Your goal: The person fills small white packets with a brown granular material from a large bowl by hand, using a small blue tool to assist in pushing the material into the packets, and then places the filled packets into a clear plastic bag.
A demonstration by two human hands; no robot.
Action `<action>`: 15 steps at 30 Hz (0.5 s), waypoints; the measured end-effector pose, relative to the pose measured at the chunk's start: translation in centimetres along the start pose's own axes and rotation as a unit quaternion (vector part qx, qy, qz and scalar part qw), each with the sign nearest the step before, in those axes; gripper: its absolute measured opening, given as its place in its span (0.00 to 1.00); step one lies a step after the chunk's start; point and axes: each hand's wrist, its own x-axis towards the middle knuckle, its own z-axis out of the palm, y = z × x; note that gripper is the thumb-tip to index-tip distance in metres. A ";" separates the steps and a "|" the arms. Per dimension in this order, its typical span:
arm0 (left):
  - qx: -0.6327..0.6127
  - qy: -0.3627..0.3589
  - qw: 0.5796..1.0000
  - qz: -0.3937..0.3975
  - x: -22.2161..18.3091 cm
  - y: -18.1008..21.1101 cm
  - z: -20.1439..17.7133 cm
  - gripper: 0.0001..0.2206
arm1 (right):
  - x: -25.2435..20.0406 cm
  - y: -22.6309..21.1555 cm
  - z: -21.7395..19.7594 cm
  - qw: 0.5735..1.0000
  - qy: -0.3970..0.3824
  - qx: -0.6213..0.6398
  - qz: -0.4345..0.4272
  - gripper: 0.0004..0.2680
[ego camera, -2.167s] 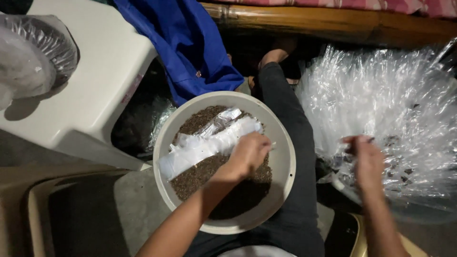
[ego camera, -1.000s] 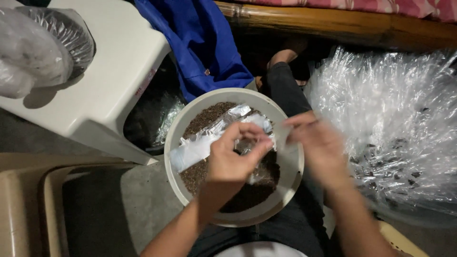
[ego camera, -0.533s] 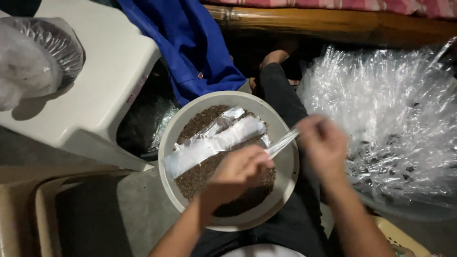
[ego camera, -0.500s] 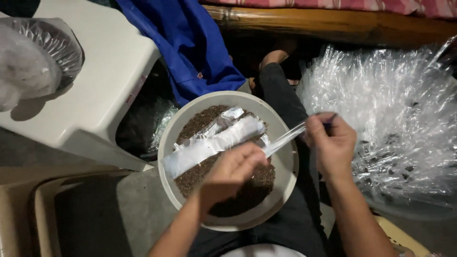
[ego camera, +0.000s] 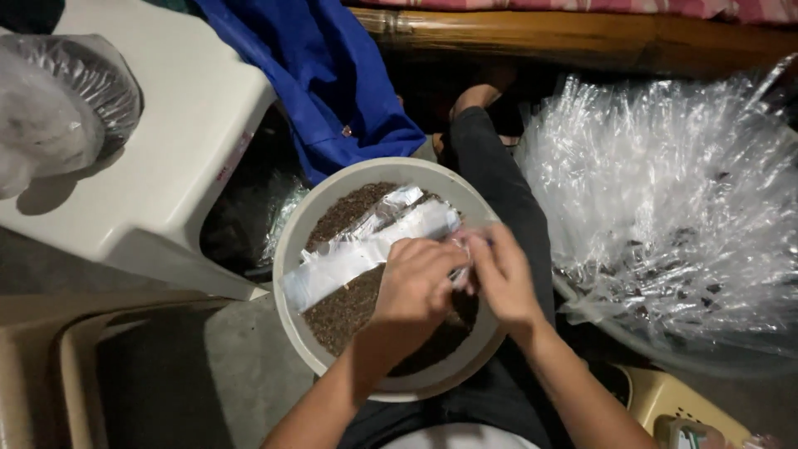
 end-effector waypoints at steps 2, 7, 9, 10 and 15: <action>0.083 0.055 0.992 0.075 0.7 1.4 0.0 0.12 | 1.3 4.6 0.6 0.985 -0.055 0.159 0.028 0.10; 0.142 0.141 0.975 0.096 1.1 -0.1 -0.4 0.09 | -0.7 4.0 2.5 0.962 -0.008 0.260 0.081 0.07; 0.144 0.143 0.976 0.082 1.9 0.9 -1.5 0.07 | -1.2 3.8 2.3 0.956 -0.048 0.273 0.091 0.10; 0.010 0.068 0.997 -0.040 2.6 3.0 -2.7 0.06 | -1.1 3.4 1.8 0.971 -0.037 0.231 0.059 0.06; -0.289 -0.016 0.922 -0.258 1.6 3.2 -2.7 0.11 | -2.1 2.0 -0.4 0.918 -0.034 0.381 0.104 0.03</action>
